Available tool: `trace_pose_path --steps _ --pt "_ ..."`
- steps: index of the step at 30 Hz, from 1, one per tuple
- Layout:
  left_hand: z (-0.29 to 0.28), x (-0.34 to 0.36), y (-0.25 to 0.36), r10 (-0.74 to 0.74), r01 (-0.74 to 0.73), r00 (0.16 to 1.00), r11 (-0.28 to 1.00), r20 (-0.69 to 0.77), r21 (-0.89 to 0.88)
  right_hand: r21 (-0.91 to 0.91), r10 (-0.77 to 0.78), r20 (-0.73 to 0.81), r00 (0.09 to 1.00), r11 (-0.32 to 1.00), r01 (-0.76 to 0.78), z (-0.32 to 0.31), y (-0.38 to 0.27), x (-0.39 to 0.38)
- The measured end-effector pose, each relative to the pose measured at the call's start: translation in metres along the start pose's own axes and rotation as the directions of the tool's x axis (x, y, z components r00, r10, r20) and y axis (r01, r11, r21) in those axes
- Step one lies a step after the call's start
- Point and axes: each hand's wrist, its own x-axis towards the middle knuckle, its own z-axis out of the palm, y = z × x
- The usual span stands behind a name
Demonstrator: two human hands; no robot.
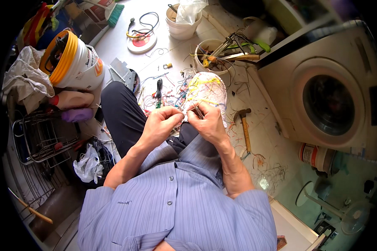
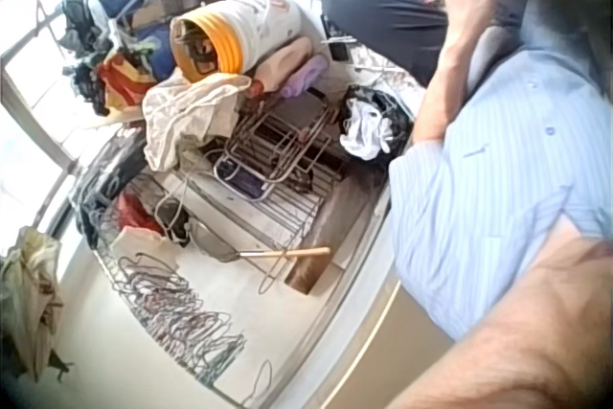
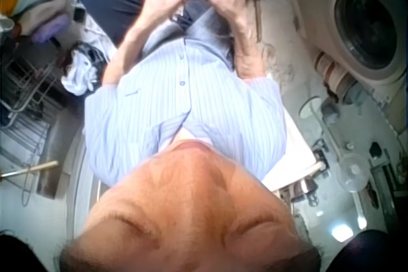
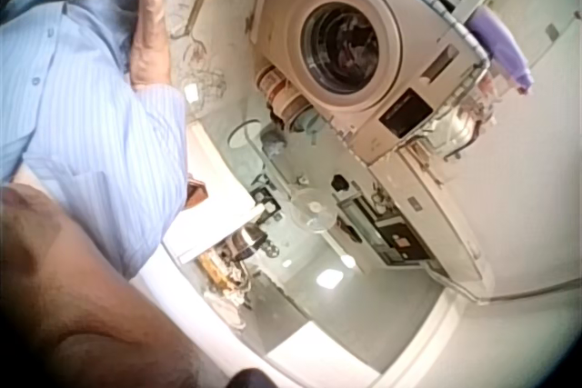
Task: The person strips insulation from wires using a utility knife while sitting on the floor. They then twist the exposed wire ends together by hand.
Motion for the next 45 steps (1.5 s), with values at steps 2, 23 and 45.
trace_pose_path --steps 2,23,45 --pt "0.000 0.001 -0.004 0.011 -0.013 0.999 0.999 -0.047 -0.045 -0.100 -0.042 0.006 0.999 0.994 0.042 -0.002 0.001 -0.002" --pt "-0.002 -0.009 0.016 0.330 -0.273 0.941 0.875 -0.078 0.401 -0.574 -0.578 0.118 0.807 0.624 0.531 0.002 -0.007 -0.004" --pt "0.011 -0.007 -0.003 0.423 -0.376 0.899 0.878 -0.111 0.298 -0.174 -0.299 -0.136 0.945 0.946 0.275 0.011 0.012 -0.001"
